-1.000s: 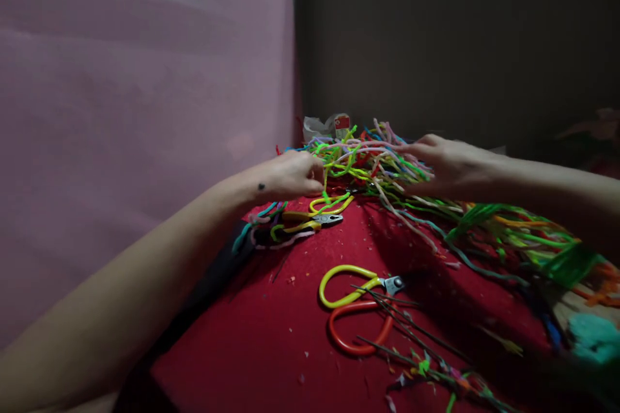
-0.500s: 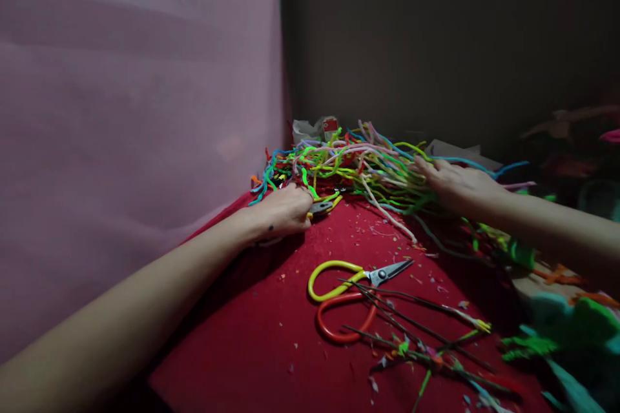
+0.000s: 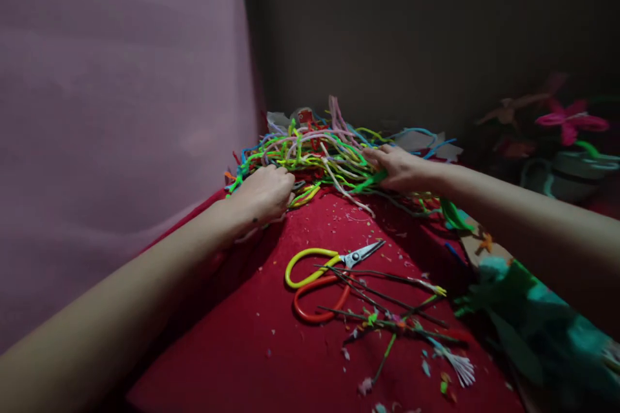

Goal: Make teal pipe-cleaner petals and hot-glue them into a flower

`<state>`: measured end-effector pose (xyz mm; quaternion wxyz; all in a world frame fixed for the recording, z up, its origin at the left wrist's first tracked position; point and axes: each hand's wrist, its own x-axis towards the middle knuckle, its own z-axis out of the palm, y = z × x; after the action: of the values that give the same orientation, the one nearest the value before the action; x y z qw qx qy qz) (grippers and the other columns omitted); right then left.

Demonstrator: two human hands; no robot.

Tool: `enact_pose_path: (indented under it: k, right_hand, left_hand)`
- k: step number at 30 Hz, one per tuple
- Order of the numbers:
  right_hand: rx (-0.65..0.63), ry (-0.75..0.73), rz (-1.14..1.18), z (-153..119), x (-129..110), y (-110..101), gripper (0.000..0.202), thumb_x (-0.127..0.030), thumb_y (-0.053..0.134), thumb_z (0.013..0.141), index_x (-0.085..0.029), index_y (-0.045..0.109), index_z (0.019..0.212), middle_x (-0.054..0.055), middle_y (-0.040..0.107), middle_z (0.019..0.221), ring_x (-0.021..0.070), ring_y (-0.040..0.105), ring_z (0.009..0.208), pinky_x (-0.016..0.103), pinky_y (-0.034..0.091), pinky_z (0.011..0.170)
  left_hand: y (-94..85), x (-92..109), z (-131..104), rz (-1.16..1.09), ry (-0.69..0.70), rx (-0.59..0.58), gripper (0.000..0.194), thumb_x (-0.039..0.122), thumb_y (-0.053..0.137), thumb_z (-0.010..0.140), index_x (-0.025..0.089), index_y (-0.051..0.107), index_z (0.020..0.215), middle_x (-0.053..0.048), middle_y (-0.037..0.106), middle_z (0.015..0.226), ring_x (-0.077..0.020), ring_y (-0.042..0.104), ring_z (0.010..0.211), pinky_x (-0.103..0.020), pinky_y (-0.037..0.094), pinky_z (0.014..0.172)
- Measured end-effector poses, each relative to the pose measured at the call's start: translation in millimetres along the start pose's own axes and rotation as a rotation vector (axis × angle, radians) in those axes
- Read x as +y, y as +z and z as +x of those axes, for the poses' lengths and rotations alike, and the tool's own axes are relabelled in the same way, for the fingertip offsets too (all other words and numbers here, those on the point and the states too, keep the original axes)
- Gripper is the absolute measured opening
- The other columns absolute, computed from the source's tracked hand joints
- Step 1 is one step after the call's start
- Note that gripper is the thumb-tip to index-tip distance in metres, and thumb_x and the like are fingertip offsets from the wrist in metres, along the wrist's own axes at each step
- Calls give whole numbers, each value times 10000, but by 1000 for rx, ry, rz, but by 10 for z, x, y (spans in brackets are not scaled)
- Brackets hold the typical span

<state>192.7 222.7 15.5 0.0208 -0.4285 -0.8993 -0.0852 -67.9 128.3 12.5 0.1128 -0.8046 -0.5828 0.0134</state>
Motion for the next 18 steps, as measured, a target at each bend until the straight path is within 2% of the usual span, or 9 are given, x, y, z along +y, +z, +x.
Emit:
enact_pose_path:
  k: [3, 5, 7, 8, 11, 13, 15, 17, 18]
  right_hand:
    - [48, 19, -28, -178, -32, -111, 722, -415, 535, 690, -197, 302, 1338, 161, 416, 1253, 319, 454, 1047, 405, 397, 827]
    - [93, 91, -156, -291, -80, -125, 873, -515, 578, 627, -197, 237, 1366, 190, 332, 1333, 414, 377, 1113, 517, 349, 843]
    - [74, 191, -238, -364, -118, -59, 1039, -527, 633, 562, -145, 136, 1391, 253, 250, 1368, 474, 336, 1133, 566, 326, 827]
    - [36, 245, -242, -377, -124, -9, 1057, -492, 645, 568, -126, 95, 1394, 280, 261, 1353, 470, 371, 1111, 549, 350, 803]
    - [-14, 370, -177, -333, -84, 89, 887, -307, 567, 688, -83, 70, 1388, 277, 487, 1167, 362, 545, 945, 422, 426, 701]
    - [-14, 387, -149, -264, -23, 48, 676, -219, 476, 747, -83, 214, 1355, 232, 591, 1020, 312, 592, 846, 384, 434, 655]
    - [7, 373, -156, -196, 43, -84, 463, -178, 391, 785, -105, 411, 1242, 211, 612, 985, 297, 594, 837, 375, 434, 649]
    - [71, 348, -190, -141, 99, -271, 368, -154, 345, 802, -119, 513, 1128, 204, 595, 1035, 293, 581, 876, 373, 432, 668]
    - [157, 315, -230, -119, 121, -370, 343, -151, 358, 796, -108, 540, 1084, 206, 596, 1023, 296, 582, 871, 375, 433, 668]
  left_hand:
    - [-117, 260, -63, -180, 121, -35, 240, 287, 431, 780, 160, 635, 802, -91, 640, 822, -186, 579, 776, -291, 407, 727]
    - [-161, 453, -95, -243, 223, -83, 235, 305, 444, 785, 173, 634, 831, -72, 643, 827, -166, 576, 758, -275, 408, 707]
    - [-167, 621, -117, -250, 285, -118, 228, 319, 461, 781, 177, 632, 831, -67, 644, 826, -163, 574, 757, -269, 409, 692]
    - [-156, 686, -123, -242, 302, -122, 225, 324, 465, 779, 177, 630, 824, -68, 644, 823, -166, 573, 761, -269, 408, 690]
    - [-96, 784, -127, -231, 332, -91, 228, 321, 447, 790, 176, 621, 822, -72, 642, 831, -173, 574, 779, -269, 407, 687]
    - [-55, 777, -124, -245, 328, -71, 230, 304, 426, 799, 176, 613, 830, -68, 640, 831, -164, 573, 761, -257, 404, 662]
    - [-28, 735, -119, -257, 294, -59, 222, 284, 417, 798, 174, 608, 822, -59, 635, 810, -150, 567, 719, -242, 396, 626]
    - [-15, 683, -114, -264, 260, -55, 216, 268, 412, 797, 169, 604, 799, -51, 629, 778, -138, 554, 677, -233, 385, 600]
    - [-11, 659, -113, -269, 246, -57, 218, 264, 407, 799, 167, 602, 785, -48, 626, 766, -133, 549, 662, -229, 380, 592]
